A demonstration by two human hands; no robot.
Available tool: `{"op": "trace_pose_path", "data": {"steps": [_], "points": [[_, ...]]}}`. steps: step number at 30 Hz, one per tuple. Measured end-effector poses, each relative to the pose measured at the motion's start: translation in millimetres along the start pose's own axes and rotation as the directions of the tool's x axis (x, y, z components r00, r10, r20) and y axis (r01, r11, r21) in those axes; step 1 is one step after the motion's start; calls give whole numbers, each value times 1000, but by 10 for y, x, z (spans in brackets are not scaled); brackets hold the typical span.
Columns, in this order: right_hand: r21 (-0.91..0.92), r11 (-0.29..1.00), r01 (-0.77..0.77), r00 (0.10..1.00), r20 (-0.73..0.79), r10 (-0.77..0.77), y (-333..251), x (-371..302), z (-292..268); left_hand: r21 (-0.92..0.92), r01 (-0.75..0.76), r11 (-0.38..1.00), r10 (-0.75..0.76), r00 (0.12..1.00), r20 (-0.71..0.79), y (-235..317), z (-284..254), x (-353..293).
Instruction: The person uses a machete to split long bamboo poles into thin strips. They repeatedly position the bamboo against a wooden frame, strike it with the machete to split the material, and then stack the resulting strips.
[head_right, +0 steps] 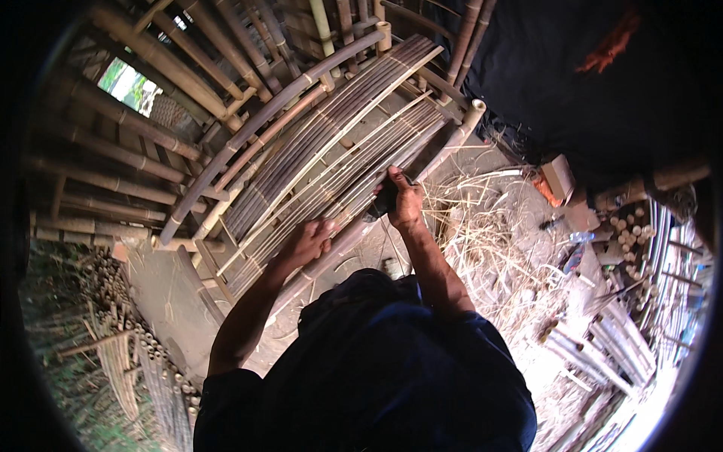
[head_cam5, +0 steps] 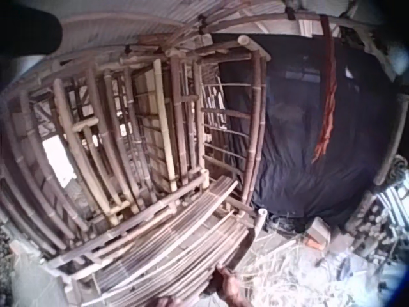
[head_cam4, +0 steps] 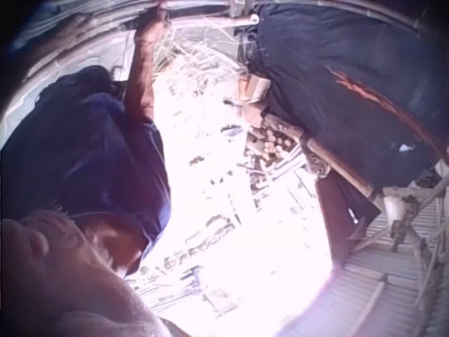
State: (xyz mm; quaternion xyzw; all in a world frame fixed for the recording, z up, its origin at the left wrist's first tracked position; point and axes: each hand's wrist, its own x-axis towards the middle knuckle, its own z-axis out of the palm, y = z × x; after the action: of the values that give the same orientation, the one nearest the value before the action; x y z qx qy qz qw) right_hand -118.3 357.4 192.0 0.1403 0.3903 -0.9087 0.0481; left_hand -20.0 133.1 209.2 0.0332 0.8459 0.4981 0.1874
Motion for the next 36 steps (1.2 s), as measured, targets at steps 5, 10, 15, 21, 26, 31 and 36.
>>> {"op": "trace_pose_path", "data": {"steps": [5,10,15,21,26,31,36], "points": [[-44,992,119,993,-15,-120,-56,420,-349,351,-12,936,4,1000,25,-1004,-321,-463],[0,996,93,996,-1,-93,-114,530,-412,359,130,924,-17,953,-302,-1157,-415,-647],[-38,993,112,993,29,-111,-115,697,-507,421,76,904,98,921,-376,-904,-498,-624],[-865,490,108,986,30,-164,-338,768,-694,438,-99,893,228,940,-254,-738,-503,-544],[-784,-437,441,818,551,-163,-95,301,-510,472,-78,878,286,876,-388,-540,-289,-419],[-513,-500,698,520,843,-140,83,-161,-112,561,-64,825,343,846,-408,-509,-188,-412],[-818,-399,415,839,514,-180,-10,413,-465,574,99,813,126,932,-339,-324,-190,-564]]}}
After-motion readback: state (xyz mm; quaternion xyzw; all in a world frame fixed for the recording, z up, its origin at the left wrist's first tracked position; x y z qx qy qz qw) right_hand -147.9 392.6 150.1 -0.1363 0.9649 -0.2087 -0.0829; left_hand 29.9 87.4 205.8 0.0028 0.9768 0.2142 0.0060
